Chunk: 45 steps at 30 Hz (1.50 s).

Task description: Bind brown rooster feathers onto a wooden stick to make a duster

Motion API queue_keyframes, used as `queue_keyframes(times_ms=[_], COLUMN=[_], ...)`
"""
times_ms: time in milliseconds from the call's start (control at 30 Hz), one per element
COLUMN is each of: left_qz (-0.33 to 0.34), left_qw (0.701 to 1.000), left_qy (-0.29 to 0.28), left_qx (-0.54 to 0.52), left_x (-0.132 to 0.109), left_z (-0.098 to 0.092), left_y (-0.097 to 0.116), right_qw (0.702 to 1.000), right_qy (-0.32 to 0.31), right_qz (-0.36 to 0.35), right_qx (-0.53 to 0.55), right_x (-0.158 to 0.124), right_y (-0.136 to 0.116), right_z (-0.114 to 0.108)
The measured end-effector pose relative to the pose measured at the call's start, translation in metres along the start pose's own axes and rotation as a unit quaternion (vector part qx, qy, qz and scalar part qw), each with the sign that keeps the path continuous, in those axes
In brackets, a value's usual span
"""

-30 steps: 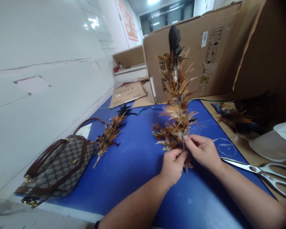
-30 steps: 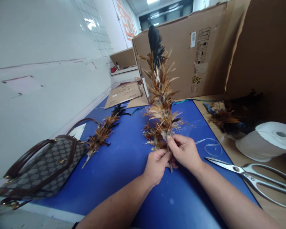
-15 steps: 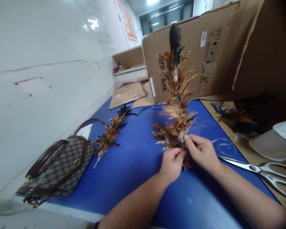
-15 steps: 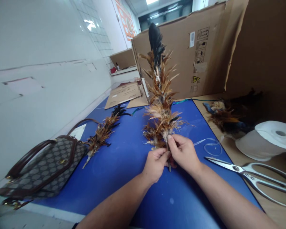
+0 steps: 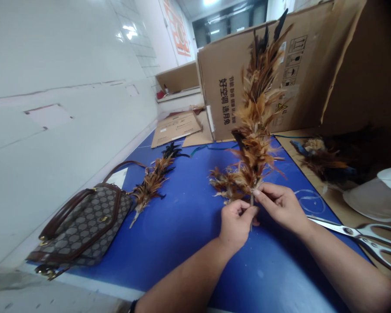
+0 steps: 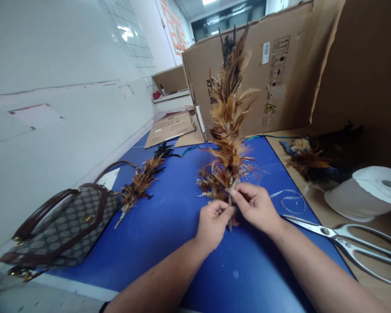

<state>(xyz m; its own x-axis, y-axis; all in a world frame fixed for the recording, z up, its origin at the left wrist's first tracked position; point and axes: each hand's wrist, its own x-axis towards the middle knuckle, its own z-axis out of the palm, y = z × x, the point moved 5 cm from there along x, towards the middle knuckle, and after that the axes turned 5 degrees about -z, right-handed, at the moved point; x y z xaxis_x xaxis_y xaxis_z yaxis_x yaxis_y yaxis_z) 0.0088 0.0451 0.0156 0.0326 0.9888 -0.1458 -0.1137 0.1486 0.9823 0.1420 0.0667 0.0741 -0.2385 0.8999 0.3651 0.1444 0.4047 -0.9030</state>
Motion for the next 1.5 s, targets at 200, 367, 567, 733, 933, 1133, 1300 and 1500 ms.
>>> queue_keyframes(times_ms=[200,367,567,733,933,1133,1300,1500], left_qz=[0.029,0.036,0.038,0.088,0.135,0.095,0.091,0.103], left_qw=[0.999,0.998,0.997,0.994,0.990,0.992,0.991,0.988], left_qy=[0.037,0.060,0.066,0.037,0.045,0.067,0.087,0.116], left_qx=[-0.026,0.005,0.028,0.050,0.003,-0.047,-0.051,0.009], left_x=[-0.002,-0.004,0.000,-0.003,-0.005,0.005,0.006,0.004], left_z=[0.000,-0.002,-0.004,-0.008,-0.018,-0.025,-0.028,-0.031], left_y=[-0.001,-0.005,-0.011,0.007,0.023,0.015,0.024,0.031], right_qw=[1.000,1.000,0.998,0.995,0.990,0.985,0.979,0.968], right_qy=[0.005,0.007,0.006,0.000,-0.006,-0.029,-0.048,-0.037], right_qz=[0.000,0.006,-0.011,-0.033,-0.060,-0.077,-0.108,-0.138], right_qx=[-0.011,-0.011,-0.055,-0.095,-0.129,-0.148,-0.164,-0.205], right_x=[-0.001,-0.002,-0.002,0.000,-0.001,-0.001,-0.003,-0.007], right_y=[0.010,0.008,0.005,0.006,0.011,0.008,0.003,0.000], right_z=[0.004,0.007,0.009,0.011,0.015,0.023,0.030,0.035])
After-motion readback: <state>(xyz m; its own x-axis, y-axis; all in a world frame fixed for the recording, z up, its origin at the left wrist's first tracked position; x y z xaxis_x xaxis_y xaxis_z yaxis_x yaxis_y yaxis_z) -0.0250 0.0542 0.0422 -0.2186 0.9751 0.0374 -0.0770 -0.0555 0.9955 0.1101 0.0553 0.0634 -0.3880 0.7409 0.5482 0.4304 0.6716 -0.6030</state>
